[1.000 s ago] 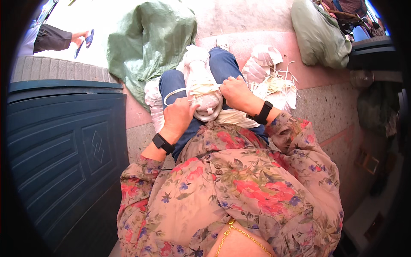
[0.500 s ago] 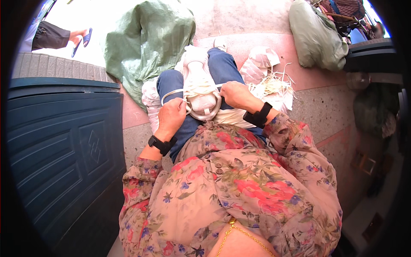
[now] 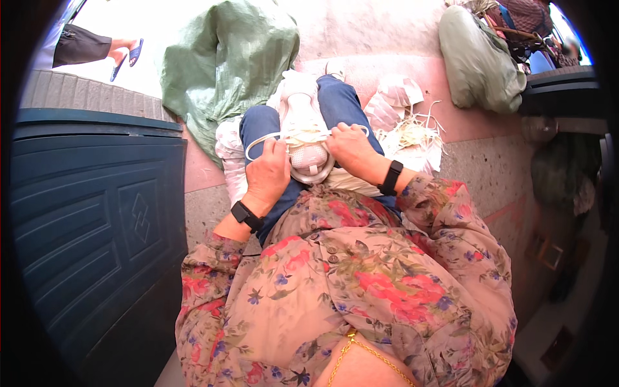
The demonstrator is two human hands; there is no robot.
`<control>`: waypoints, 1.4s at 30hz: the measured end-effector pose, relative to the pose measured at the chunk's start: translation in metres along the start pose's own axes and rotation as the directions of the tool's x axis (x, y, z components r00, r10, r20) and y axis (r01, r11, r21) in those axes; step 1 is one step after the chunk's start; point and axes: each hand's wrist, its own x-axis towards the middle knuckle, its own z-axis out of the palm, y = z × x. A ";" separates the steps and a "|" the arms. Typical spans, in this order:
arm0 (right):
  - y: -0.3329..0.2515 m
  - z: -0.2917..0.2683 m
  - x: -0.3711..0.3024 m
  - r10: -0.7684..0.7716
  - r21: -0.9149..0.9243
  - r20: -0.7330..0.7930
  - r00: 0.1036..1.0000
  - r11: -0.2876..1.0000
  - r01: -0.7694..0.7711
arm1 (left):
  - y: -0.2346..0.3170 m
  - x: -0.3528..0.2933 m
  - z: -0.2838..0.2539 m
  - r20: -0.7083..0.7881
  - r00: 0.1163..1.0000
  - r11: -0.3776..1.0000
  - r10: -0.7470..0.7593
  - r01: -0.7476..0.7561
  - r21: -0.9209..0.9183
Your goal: The recorder is lacing a pair of white sneakers while sitting down.
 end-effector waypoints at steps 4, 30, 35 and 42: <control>-0.007 -0.011 0.000 0.109 0.048 -0.011 0.994 0.993 -0.109 | -0.001 0.002 0.005 0.009 0.970 0.944 0.245 -0.240 0.225; 0.002 -0.011 0.009 0.004 0.209 -0.277 0.961 0.976 0.056 | -0.011 0.030 0.001 -0.037 0.937 0.907 0.346 -0.344 -0.244; 0.006 -0.039 0.045 0.384 0.708 -0.329 0.863 0.705 -0.045 | 0.017 0.074 -0.015 0.235 0.959 0.554 -0.161 0.285 -0.782; 0.016 -0.028 0.060 0.485 0.763 -0.156 0.861 0.612 -0.207 | -0.007 0.095 -0.007 0.477 0.868 0.307 -0.135 0.495 -0.813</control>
